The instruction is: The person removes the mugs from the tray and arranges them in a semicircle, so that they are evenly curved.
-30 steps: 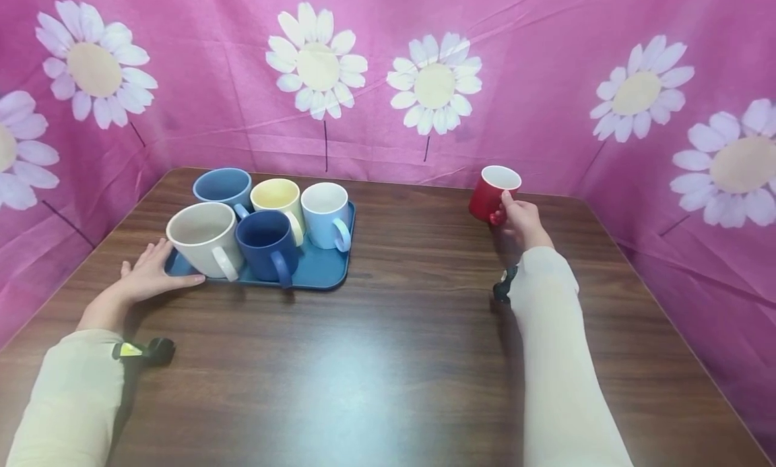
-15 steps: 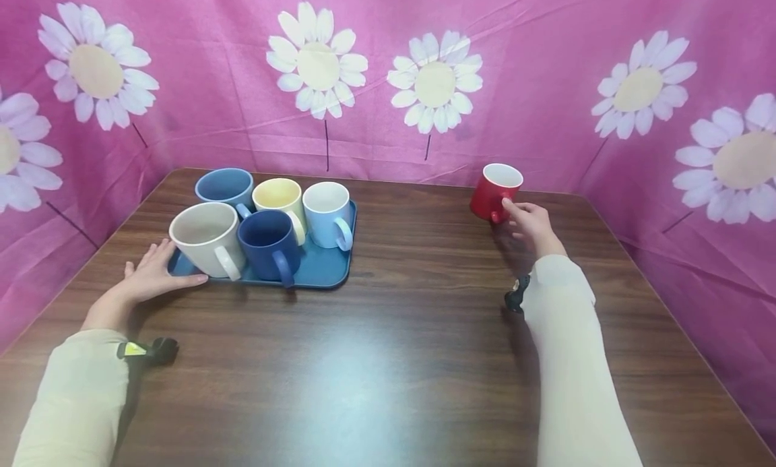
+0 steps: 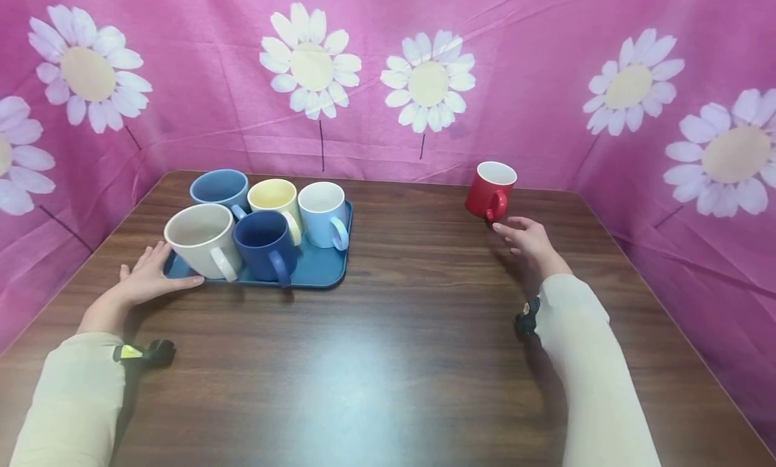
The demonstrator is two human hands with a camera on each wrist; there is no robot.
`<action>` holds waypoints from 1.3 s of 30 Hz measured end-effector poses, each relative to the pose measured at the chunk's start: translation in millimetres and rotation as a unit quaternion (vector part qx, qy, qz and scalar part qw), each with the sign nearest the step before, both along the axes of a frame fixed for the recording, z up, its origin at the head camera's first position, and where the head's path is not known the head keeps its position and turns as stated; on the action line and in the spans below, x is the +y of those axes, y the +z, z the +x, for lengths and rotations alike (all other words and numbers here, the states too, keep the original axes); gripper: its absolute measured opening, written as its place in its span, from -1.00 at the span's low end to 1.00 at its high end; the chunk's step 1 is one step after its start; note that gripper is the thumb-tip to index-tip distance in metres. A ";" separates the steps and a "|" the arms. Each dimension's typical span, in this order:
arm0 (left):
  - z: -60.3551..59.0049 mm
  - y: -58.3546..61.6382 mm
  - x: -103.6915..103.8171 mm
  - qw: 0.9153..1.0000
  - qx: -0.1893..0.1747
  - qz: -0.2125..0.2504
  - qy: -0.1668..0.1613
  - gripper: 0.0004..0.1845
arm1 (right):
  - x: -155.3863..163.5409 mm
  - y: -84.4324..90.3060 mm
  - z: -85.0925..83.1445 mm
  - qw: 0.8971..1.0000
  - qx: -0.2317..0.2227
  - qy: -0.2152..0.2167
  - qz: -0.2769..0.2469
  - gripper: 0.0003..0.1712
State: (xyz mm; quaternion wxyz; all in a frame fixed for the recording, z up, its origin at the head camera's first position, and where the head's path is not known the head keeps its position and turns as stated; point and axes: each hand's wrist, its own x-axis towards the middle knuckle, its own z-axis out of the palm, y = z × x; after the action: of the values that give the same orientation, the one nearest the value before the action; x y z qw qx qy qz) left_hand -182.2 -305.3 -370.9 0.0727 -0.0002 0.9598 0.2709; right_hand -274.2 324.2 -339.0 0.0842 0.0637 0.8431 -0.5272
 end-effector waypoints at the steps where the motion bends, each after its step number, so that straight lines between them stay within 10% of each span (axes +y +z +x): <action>1: 0.1 -0.6 -0.5 1.000 0.000 0.000 0.000 0.16 | -0.4 -0.7 1.1 1.000 0.001 0.005 -0.003 -0.08; 23: 0.3 -1.8 -1.7 1.000 -0.002 0.005 -0.008 0.15 | -41.5 -25.7 13.2 0.990 0.063 0.113 -0.063 -0.23; 39: 0.0 -1.7 -2.0 1.000 0.000 0.004 -0.007 0.15 | -120.4 -0.9 37.0 0.972 0.069 0.199 -0.100 -0.40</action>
State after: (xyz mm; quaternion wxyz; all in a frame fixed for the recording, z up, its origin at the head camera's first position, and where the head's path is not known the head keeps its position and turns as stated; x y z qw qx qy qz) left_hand -182.2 -307.3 -372.7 0.0749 0.0064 0.9587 0.2742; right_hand -237.1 203.7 -340.0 0.1354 -0.1506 0.7854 -0.5849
